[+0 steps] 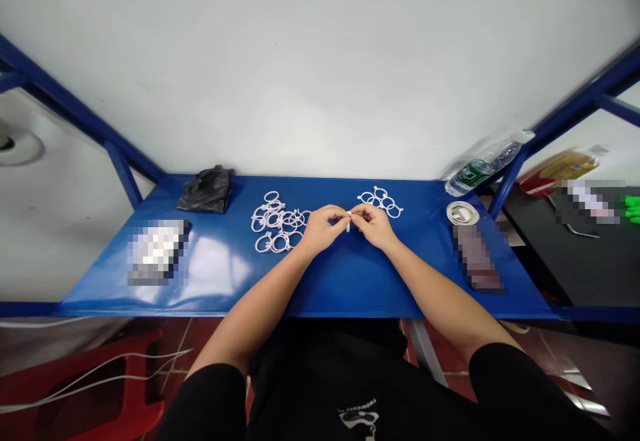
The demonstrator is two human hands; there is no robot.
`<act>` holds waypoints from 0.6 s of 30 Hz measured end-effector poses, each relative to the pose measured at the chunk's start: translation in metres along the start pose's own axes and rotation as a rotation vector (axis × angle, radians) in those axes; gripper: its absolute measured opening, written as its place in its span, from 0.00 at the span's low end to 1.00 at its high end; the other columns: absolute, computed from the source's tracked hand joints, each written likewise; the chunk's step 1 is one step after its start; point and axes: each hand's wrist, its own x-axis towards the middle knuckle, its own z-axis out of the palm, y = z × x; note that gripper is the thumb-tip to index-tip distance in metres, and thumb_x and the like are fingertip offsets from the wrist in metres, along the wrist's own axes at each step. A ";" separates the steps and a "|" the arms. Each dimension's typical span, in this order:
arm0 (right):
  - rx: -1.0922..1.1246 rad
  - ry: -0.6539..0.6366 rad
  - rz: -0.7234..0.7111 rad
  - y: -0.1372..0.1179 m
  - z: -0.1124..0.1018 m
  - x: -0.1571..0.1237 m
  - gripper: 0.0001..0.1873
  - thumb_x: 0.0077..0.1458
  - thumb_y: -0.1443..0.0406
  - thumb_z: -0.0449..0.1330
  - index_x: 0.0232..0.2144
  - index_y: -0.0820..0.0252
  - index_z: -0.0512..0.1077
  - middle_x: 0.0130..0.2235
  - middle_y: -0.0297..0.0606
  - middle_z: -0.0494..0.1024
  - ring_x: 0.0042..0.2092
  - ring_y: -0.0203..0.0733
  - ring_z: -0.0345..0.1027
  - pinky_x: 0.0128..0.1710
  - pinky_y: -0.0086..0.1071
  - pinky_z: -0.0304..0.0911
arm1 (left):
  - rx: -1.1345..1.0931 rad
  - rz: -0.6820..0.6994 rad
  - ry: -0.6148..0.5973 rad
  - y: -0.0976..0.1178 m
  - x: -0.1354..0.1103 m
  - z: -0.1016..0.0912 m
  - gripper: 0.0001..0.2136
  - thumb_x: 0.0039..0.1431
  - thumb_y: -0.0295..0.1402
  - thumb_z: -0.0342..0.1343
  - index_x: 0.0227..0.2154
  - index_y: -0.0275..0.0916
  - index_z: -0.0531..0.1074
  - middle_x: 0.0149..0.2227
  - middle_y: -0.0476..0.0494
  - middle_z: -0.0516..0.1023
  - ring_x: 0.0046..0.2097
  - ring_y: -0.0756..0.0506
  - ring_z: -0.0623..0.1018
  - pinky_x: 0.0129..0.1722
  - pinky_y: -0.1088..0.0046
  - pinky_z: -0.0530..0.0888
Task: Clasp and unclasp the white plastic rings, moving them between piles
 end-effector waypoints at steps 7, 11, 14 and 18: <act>-0.132 0.009 -0.059 -0.007 -0.001 -0.005 0.12 0.61 0.55 0.64 0.38 0.56 0.79 0.30 0.35 0.81 0.27 0.37 0.70 0.28 0.31 0.64 | -0.087 -0.100 0.031 -0.008 0.000 -0.003 0.14 0.60 0.44 0.69 0.42 0.39 0.80 0.36 0.44 0.86 0.34 0.47 0.83 0.36 0.69 0.81; -0.106 -0.060 -0.046 -0.013 -0.004 -0.005 0.11 0.63 0.55 0.63 0.38 0.55 0.79 0.29 0.34 0.80 0.27 0.38 0.72 0.28 0.32 0.67 | -0.084 -0.080 -0.022 -0.009 0.001 -0.009 0.18 0.60 0.47 0.69 0.44 0.40 0.79 0.35 0.44 0.86 0.34 0.47 0.84 0.38 0.69 0.80; -0.085 -0.112 -0.031 -0.014 -0.007 -0.004 0.12 0.63 0.54 0.63 0.38 0.56 0.79 0.27 0.33 0.79 0.27 0.38 0.73 0.29 0.32 0.68 | -0.040 -0.057 -0.016 -0.009 0.001 -0.011 0.18 0.59 0.49 0.70 0.40 0.40 0.77 0.33 0.45 0.85 0.34 0.47 0.83 0.37 0.70 0.79; -0.092 -0.145 -0.026 -0.014 -0.009 -0.003 0.13 0.63 0.53 0.63 0.37 0.56 0.79 0.26 0.33 0.79 0.27 0.39 0.74 0.29 0.32 0.68 | -0.018 -0.039 -0.032 -0.008 0.001 -0.011 0.17 0.59 0.49 0.70 0.35 0.40 0.76 0.31 0.47 0.83 0.33 0.48 0.82 0.35 0.72 0.77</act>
